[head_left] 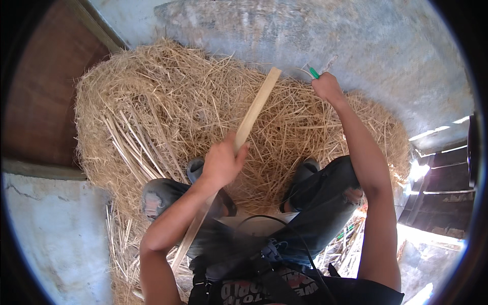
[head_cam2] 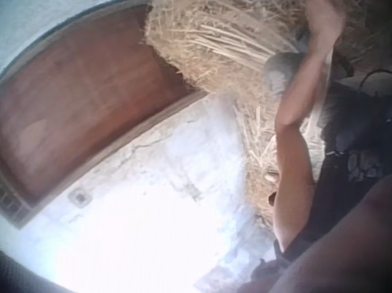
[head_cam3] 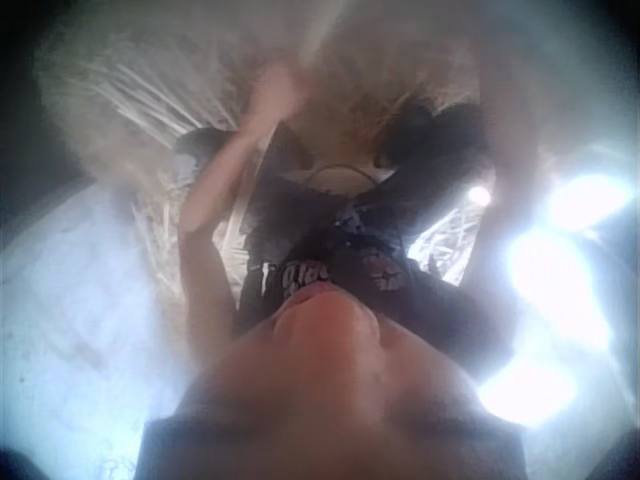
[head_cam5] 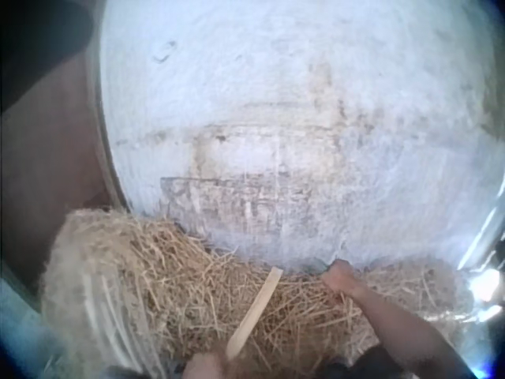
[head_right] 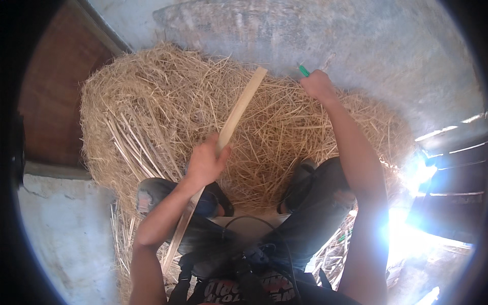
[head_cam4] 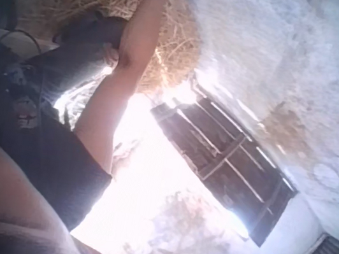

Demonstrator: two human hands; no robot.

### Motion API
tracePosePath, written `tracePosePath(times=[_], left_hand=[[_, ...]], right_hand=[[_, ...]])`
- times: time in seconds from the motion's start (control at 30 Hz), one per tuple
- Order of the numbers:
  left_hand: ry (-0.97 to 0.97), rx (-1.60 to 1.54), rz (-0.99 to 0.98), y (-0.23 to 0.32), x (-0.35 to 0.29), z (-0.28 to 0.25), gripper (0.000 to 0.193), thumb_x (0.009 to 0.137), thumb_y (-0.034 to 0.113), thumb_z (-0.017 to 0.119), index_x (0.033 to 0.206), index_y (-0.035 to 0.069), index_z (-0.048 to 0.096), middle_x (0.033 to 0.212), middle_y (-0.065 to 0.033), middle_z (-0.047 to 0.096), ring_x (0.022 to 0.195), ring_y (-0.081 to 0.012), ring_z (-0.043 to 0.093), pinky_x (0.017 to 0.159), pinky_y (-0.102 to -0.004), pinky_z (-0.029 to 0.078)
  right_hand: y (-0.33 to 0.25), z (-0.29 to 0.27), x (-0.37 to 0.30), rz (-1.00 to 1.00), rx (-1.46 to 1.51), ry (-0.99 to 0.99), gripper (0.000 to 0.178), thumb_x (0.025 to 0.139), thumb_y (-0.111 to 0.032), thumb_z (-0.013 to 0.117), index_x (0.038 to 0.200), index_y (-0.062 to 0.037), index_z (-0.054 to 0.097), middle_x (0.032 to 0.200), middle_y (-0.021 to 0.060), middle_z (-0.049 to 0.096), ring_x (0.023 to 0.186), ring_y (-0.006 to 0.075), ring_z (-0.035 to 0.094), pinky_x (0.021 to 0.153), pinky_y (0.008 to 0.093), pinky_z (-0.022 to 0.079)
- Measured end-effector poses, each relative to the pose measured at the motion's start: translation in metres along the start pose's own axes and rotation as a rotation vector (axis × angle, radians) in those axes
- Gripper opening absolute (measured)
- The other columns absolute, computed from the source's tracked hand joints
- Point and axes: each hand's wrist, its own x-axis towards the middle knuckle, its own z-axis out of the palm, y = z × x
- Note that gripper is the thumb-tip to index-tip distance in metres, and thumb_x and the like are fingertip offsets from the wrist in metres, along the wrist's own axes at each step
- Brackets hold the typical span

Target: The person uses a utility knife to shave thin strips from a length of bamboo while sitting in a workspace containing piles of straw.

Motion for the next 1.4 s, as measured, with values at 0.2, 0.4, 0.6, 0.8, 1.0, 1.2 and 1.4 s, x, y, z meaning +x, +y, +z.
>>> tracePosePath(times=[0.2,0.4,0.6,0.8,1.0,1.2,1.4], left_hand=[[0.018,0.046,-0.028,-0.002,0.012,-0.008,0.031,0.096,0.025,0.066,0.104,-0.002,0.054,0.073,-0.0301,0.065,0.073,-0.0496,0.067,0.065,-0.0543,0.052],[0.014,0.069,-0.05,-0.003,0.015,-0.007,0.028,0.093,0.019,0.067,0.104,-0.003,0.054,0.077,-0.0315,0.065,0.08,-0.0515,0.066,0.069,-0.056,0.052],[0.043,0.116,-0.031,-0.017,0.016,0.0,0.026,0.091,0.014,0.068,0.106,-0.003,0.055,0.08,-0.032,0.066,0.081,-0.0521,0.066,0.071,-0.0563,0.053],[0.069,0.091,-0.041,-0.008,0.023,-0.005,0.026,0.092,0.016,0.067,0.106,-0.003,0.056,0.078,-0.0316,0.066,0.08,-0.0511,0.067,0.07,-0.056,0.053],[0.001,0.049,-0.085,-0.004,0.019,-0.009,0.027,0.093,0.019,0.068,0.106,-0.002,0.057,0.075,-0.0301,0.065,0.077,-0.0484,0.069,0.068,-0.0532,0.054],[-0.011,-0.021,0.031,-0.003,-0.008,-0.007,0.029,0.092,0.021,0.069,0.104,-0.003,0.057,0.072,-0.0285,0.065,0.073,-0.047,0.069,0.066,-0.0516,0.054],[0.008,0.01,-0.009,-0.004,0.006,-0.011,0.027,0.093,0.019,0.067,0.104,-0.003,0.057,0.075,-0.0307,0.065,0.074,-0.0488,0.068,0.066,-0.0531,0.053]], right_hand=[[-0.077,0.011,-0.072,-0.216,0.071,-0.238,0.028,0.086,-0.016,0.058,0.08,0.0096,0.067,0.076,0.0256,0.068,0.071,0.0338,0.07,0.067,0.045,0.058],[-0.127,0.051,-0.149,-0.497,-0.075,-0.455,0.025,0.075,-0.016,0.062,0.078,0.008,0.069,0.078,0.029,0.068,0.075,0.0426,0.071,0.07,0.0499,0.058],[-0.123,0.07,-0.144,-0.501,-0.048,-0.447,0.026,0.073,-0.019,0.065,0.078,0.0066,0.07,0.081,0.0289,0.07,0.08,0.045,0.071,0.073,0.0508,0.058],[-0.123,0.066,-0.138,-0.553,-0.07,-0.37,0.029,0.072,-0.021,0.067,0.084,0.0052,0.072,0.08,0.0254,0.07,0.079,0.0438,0.071,0.072,0.0509,0.058],[-0.1,0.06,-0.076,-0.33,-0.029,-0.132,0.023,0.081,-0.021,0.063,0.081,0.001,0.072,0.075,0.017,0.067,0.072,0.0324,0.071,0.065,0.0464,0.057],[-0.015,-0.012,-0.021,-0.016,-0.075,-0.012,0.035,0.097,-0.026,0.056,0.08,-0.0006,0.072,0.069,0.0173,0.064,0.07,0.0267,0.069,0.06,0.044,0.055],[-0.081,0.013,-0.098,-0.716,-0.358,-0.094,0.02,0.081,-0.009,0.058,0.081,0.004,0.073,0.083,0.0243,0.07,0.079,0.0374,0.071,0.074,0.0479,0.057]])
